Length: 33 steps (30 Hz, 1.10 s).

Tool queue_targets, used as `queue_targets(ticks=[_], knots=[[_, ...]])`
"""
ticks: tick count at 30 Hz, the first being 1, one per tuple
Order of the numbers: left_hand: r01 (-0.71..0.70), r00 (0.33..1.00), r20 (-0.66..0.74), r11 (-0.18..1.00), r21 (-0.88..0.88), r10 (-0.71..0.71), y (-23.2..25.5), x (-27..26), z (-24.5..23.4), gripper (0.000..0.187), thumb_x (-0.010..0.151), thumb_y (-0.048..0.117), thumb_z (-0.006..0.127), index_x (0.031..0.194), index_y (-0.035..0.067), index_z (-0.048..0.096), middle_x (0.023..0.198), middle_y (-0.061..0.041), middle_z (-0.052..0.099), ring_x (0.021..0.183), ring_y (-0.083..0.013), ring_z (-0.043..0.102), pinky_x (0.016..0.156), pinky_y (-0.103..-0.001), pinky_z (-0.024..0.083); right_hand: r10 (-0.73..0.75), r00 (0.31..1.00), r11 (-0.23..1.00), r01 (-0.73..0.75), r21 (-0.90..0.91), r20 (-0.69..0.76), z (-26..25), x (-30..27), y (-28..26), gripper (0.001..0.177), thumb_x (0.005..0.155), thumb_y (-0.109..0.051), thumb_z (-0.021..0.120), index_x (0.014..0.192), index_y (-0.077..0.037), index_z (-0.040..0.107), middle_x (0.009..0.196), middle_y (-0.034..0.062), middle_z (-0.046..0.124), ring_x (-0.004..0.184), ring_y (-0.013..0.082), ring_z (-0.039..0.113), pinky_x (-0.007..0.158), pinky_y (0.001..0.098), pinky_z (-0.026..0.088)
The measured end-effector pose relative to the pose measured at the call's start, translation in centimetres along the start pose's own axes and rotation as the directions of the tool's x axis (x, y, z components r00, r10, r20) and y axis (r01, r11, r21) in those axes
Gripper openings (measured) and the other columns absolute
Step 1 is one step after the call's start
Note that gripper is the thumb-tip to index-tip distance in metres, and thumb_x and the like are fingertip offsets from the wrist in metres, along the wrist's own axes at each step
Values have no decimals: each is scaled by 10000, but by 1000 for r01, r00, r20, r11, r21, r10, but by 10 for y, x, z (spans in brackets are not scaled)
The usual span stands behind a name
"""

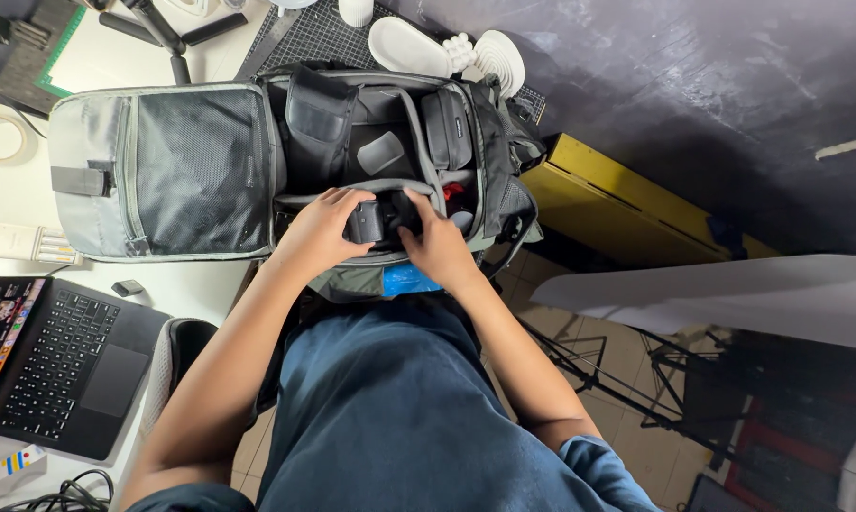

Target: The person attaches a lens cap to a camera, places the camera and several small accessory cases into a backpack, and سپس zips the backpack closed.

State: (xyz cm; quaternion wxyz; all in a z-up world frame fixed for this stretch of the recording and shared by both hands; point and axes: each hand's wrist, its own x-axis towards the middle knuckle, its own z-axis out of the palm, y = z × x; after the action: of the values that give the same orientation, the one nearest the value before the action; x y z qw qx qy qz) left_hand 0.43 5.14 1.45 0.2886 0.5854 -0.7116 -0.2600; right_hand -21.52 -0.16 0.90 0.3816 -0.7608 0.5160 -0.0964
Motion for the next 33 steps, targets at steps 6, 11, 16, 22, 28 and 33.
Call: queue_targets(ticks=[6, 11, 16, 22, 28, 33], knots=[[-20, 1000, 20, 985, 171, 17, -7, 1, 6, 643, 647, 192, 893, 1200, 54, 595, 1177, -126, 685, 1173, -304, 626, 960, -439, 475, -138, 990, 955, 124, -270, -33, 17, 5, 6, 737, 868, -212, 731, 1523, -138, 402, 1315, 320, 570, 965, 480, 665, 825, 498, 559], [-45, 998, -38, 956, 291, 58, -6, 4, 15, 631, 632, 220, 900, 1170, 68, 606, 1176, -97, 698, 1188, -263, 630, 978, -417, 446, -152, 988, 909, 146, -392, 14, 26, 23, 20, 703, 867, -170, 725, 1503, -97, 434, 1286, 309, 565, 909, 460, 682, 746, 496, 572], [-14, 997, 72, 879, 477, -24, 2, 13, 23, 683, 601, 292, 926, 1173, 86, 614, 1111, -51, 682, 1141, -246, 586, 949, -422, 409, -238, 970, 852, 236, -467, 56, 29, 40, 31, 649, 827, -133, 748, 1420, -7, 515, 1137, 251, 654, 923, 423, 699, 750, 496, 579], [-65, 998, 46, 854, 516, 48, -3, 6, 28, 715, 601, 339, 930, 1197, 94, 621, 1169, -62, 635, 1142, -262, 539, 966, -431, 397, -296, 950, 886, 310, -344, 95, 13, 41, 34, 577, 788, -147, 764, 1312, 12, 580, 1042, 243, 685, 960, 430, 681, 804, 488, 554], [-63, 997, -9, 875, 480, 77, -4, 1, 31, 743, 627, 354, 918, 1252, 85, 619, 1179, -61, 637, 1177, -259, 542, 1034, -450, 383, -213, 977, 913, 199, -357, -1, 19, 35, 27, 543, 829, -251, 786, 1285, -18, 606, 1061, 240, 698, 950, 430, 678, 814, 487, 547], [-30, 998, -37, 923, 383, 48, 4, -1, 20, 774, 667, 419, 906, 1290, 86, 591, 1281, -139, 596, 1198, -307, 525, 1010, -438, 419, -209, 978, 889, 181, -420, -20, 14, 27, 10, 547, 797, -253, 777, 1258, -10, 611, 1048, 212, 696, 876, 400, 704, 747, 477, 573]])
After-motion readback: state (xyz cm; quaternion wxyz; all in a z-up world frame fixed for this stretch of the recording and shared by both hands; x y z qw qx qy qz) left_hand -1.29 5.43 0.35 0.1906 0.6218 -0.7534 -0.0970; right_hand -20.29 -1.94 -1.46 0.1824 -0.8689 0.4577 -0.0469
